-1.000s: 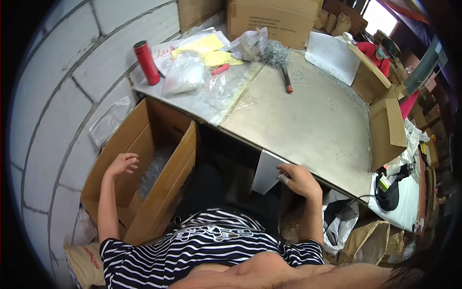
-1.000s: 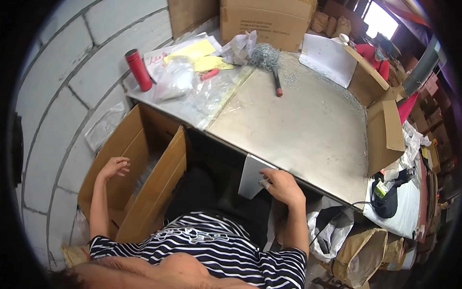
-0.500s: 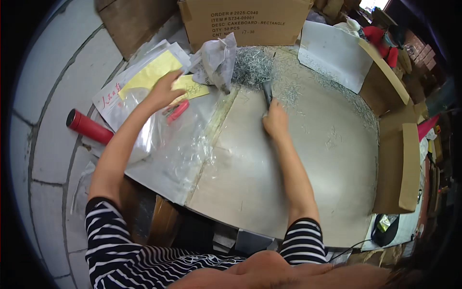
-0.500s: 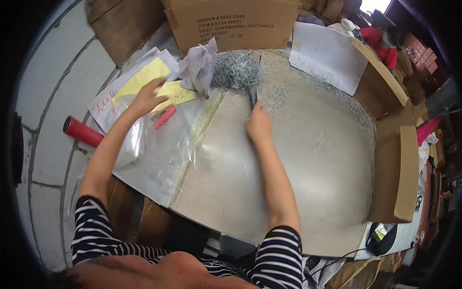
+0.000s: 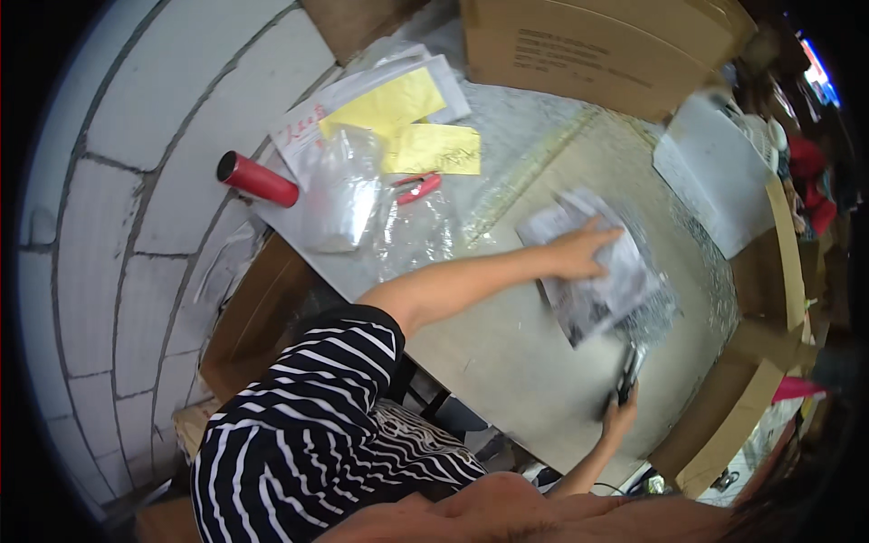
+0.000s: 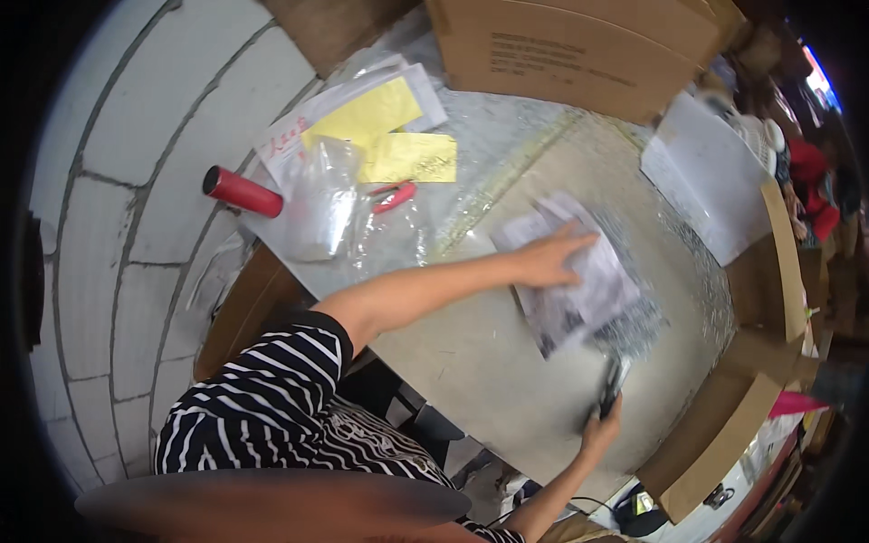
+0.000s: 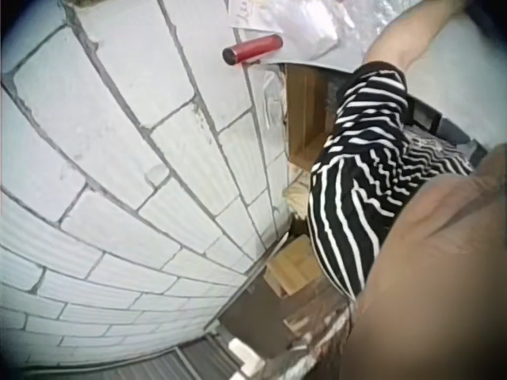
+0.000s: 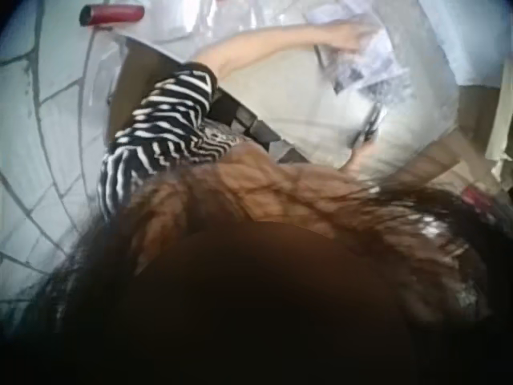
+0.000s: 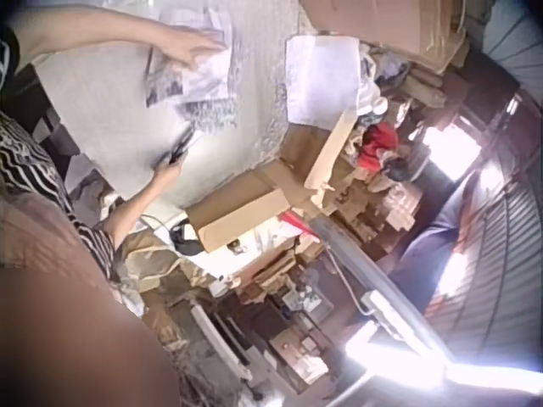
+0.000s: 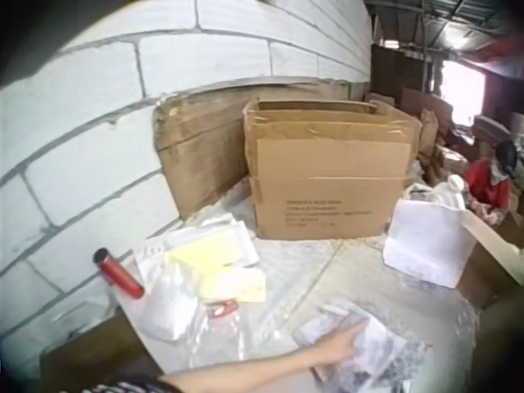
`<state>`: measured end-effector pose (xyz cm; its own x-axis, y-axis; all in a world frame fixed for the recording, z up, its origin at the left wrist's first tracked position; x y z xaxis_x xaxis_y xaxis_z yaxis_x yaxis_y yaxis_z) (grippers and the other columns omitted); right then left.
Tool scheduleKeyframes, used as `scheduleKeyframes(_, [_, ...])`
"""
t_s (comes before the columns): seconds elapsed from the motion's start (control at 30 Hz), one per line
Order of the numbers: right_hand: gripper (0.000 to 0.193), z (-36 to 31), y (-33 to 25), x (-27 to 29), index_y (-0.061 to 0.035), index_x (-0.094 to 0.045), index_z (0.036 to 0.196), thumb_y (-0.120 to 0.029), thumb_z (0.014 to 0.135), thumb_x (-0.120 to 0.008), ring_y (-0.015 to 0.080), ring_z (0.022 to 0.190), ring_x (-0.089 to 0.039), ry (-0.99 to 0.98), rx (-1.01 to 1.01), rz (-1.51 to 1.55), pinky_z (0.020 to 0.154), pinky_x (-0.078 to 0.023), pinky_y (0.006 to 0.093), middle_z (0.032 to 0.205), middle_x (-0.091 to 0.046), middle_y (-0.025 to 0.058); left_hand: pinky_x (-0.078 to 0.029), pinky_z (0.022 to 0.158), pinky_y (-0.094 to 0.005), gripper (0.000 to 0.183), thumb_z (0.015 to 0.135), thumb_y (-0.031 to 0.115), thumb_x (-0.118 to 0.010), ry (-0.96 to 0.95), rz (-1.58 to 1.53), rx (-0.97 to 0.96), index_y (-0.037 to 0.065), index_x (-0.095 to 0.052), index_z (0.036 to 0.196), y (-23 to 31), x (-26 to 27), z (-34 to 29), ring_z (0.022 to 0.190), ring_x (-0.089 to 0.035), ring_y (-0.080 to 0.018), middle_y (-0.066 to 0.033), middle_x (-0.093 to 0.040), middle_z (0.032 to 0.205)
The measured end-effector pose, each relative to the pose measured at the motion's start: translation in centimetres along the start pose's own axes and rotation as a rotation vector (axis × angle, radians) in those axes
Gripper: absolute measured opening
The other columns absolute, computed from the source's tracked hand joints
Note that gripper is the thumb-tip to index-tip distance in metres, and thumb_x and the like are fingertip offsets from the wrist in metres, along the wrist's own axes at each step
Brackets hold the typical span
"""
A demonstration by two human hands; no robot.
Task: The recorder is placing small metal parts into plastic bags and then organizing them into a shipping box.
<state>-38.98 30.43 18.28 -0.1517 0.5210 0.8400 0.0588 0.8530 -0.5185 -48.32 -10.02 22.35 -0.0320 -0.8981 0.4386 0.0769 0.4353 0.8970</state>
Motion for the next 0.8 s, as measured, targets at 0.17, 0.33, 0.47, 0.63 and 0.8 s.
scheduleKeyframes(0.17, [0.047, -2.8, -2.5, 3.0, 0.0002, -0.053, 0.129, 0.000, 0.082, -0.058, 0.0371, 0.101, -0.062, 0.214, -0.047, -0.403, 0.089, -0.047, 0.0393, 0.110, -0.065, 0.0215, -0.031, 0.111, -0.0380, 0.057, 0.083, 0.017, -0.068, 0.227, 0.156, 0.056, 0.006, -0.048, 0.135, -1.0, 10.4, -9.1, 0.136, -0.036, -0.0330, -0.0157, -0.041, 0.145])
scheduleKeyframes(0.33, [0.029, -3.8, -21.7, 0.4, 0.0036, -0.062, 0.115, -0.001, 0.087, -0.057, 0.0301, 0.100, -0.064, 0.257, 0.306, 0.062, 0.089, -0.049, 0.0360, 0.111, -0.065, 0.0186, -0.032, 0.110, -0.0410, 0.071, 0.080, 0.027, -0.074, 0.757, 0.628, 0.547, -0.001, -0.042, 0.136, -10.0, 25.5, -23.2, 0.135, -0.035, -0.0377, -0.0254, -0.038, 0.143])
scheduleKeyframes(0.47, [0.058, -6.3, -37.7, -9.4, 0.0005, -0.060, 0.116, 0.015, 0.063, -0.044, 0.0282, 0.102, -0.064, -0.371, 0.608, 0.449, 0.086, -0.051, 0.0346, 0.109, -0.065, 0.0158, -0.024, 0.109, -0.0582, 0.069, 0.083, 0.043, -0.066, 0.429, 0.830, 0.799, 0.010, -0.044, 0.140, -13.3, 25.3, -27.0, 0.140, -0.026, -0.0382, -0.0225, -0.032, 0.149])
scheduleKeyframes(0.63, [0.031, -6.7, -51.2, -21.8, -0.0013, -0.062, 0.109, 0.000, 0.079, -0.056, 0.0360, 0.099, -0.061, -0.721, 0.870, 0.558, 0.086, -0.049, 0.0401, 0.109, -0.063, 0.0191, -0.016, 0.111, -0.0617, 0.062, 0.082, 0.028, -0.066, 0.373, 0.807, 0.508, 0.009, -0.046, 0.137, -13.0, 22.2, -26.0, 0.143, -0.022, -0.0342, -0.0170, -0.034, 0.148])
scheduleKeyframes(0.8, [0.030, -3.0, -56.6, -33.6, -0.0006, -0.064, 0.105, 0.000, 0.077, -0.052, 0.0379, 0.101, -0.058, -0.503, 1.053, 0.482, 0.087, -0.047, 0.0435, 0.104, -0.063, 0.0179, -0.020, 0.109, -0.0611, 0.043, 0.079, 0.022, -0.069, 0.557, 0.708, 0.459, 0.005, -0.058, 0.117, -13.0, 25.3, -28.5, 0.131, -0.037, -0.0340, -0.0156, -0.049, 0.126])
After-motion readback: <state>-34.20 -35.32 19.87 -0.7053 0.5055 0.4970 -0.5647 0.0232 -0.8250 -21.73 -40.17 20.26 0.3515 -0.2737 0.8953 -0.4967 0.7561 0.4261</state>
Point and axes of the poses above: each hand's wrist, its own z-axis towards the middle knuckle, its own x-axis out of the back of the hand, y = z × x, the point moved 2 cm from there along z, towards the middle knuckle
